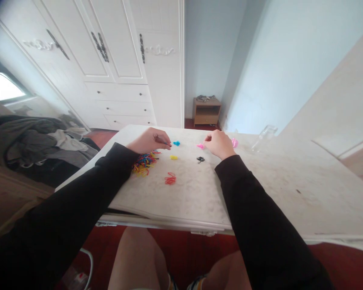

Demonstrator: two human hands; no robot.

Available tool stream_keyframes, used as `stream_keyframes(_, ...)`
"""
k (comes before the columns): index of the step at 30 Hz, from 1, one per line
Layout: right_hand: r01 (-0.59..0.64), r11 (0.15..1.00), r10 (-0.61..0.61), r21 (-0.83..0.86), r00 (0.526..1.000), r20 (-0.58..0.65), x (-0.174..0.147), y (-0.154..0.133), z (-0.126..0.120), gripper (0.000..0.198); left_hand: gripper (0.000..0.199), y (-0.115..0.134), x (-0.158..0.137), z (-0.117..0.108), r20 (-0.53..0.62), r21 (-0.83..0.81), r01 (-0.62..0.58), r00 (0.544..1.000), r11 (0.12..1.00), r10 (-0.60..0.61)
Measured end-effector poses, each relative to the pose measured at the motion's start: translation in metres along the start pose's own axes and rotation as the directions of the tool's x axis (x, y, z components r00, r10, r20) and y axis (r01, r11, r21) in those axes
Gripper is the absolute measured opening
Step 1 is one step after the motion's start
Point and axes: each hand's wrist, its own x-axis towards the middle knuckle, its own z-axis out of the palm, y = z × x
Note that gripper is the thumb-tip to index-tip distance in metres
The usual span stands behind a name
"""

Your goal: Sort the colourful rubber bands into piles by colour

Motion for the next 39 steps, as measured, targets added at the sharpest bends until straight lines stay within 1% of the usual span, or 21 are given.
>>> stream_keyframes(3,-0.028,0.999,0.029,-0.036,0.999,0.031,-0.001,0.0,0.004,0.011,0.025,0.001,-0.001,0.0,0.02,0.002,0.009,1.0,1.0,-0.009)
stream_keyframes(6,-0.025,0.999,0.027,-0.035,0.999,0.046,-0.001,0.002,0.006,0.013,0.025,0.003,-0.001,0.0,0.034,-0.009,0.013,0.999,1.0,-0.012)
stream_keyframes(10,0.021,0.999,-0.02,0.032,1.0,-0.023,0.0,-0.003,0.006,0.015,0.028,0.005,-0.002,0.002,0.064,-0.033,0.03,0.998,0.999,-0.028)
stream_keyframes(11,0.056,0.996,-0.053,0.074,0.998,-0.034,-0.001,-0.007,0.006,0.015,0.029,0.006,-0.002,0.002,0.071,-0.052,0.035,0.997,0.998,-0.032)
stream_keyframes(13,0.169,0.968,-0.166,0.187,0.986,-0.031,-0.004,-0.018,0.007,0.014,0.032,0.007,-0.003,0.003,0.079,-0.088,0.043,0.996,0.995,-0.036)
stream_keyframes(16,0.365,0.861,-0.381,0.354,0.924,-0.024,-0.01,-0.037,0.011,0.014,0.034,0.013,-0.004,0.004,0.081,-0.084,0.061,0.995,0.995,-0.054)
stream_keyframes(17,0.405,0.824,-0.427,0.396,0.903,-0.034,-0.013,-0.043,0.013,0.016,0.034,0.016,-0.004,0.004,0.083,-0.073,0.07,0.994,0.995,-0.064)
stream_keyframes(19,0.445,0.77,-0.471,0.457,0.88,-0.062,-0.018,-0.053,0.017,0.02,0.034,0.022,-0.005,0.004,0.088,-0.06,0.084,0.993,0.995,-0.078)
stream_keyframes(22,0.452,0.732,-0.485,0.51,0.871,-0.075,-0.023,-0.063,0.024,0.023,0.033,0.028,-0.006,0.005,0.099,-0.061,0.087,0.992,0.994,-0.08)
stream_keyframes(24,0.446,0.728,-0.488,0.52,0.871,-0.064,-0.024,-0.067,0.029,0.019,0.032,0.029,-0.006,0.007,0.107,-0.056,0.086,0.991,0.995,-0.08)
stream_keyframes(28,0.439,0.739,-0.479,0.511,0.876,-0.059,-0.025,-0.068,0.035,0.008,0.033,0.029,-0.005,0.009,0.138,-0.068,0.07,0.989,0.995,-0.061)
stream_keyframes(31,0.423,0.748,-0.457,0.511,0.887,-0.066,-0.024,-0.066,0.037,0.007,0.031,0.028,-0.005,0.01,0.141,-0.079,0.056,0.989,0.995,-0.045)
stream_keyframes(36,0.398,0.769,-0.438,0.5,0.898,-0.04,-0.024,-0.067,0.037,0.007,0.034,0.026,-0.004,0.01,0.137,-0.089,0.036,0.99,0.995,-0.024)
stream_keyframes(39,0.385,0.772,-0.414,0.506,0.908,-0.059,-0.025,-0.068,0.033,0.007,0.034,0.023,-0.004,0.007,0.123,-0.055,0.044,0.992,0.998,-0.037)
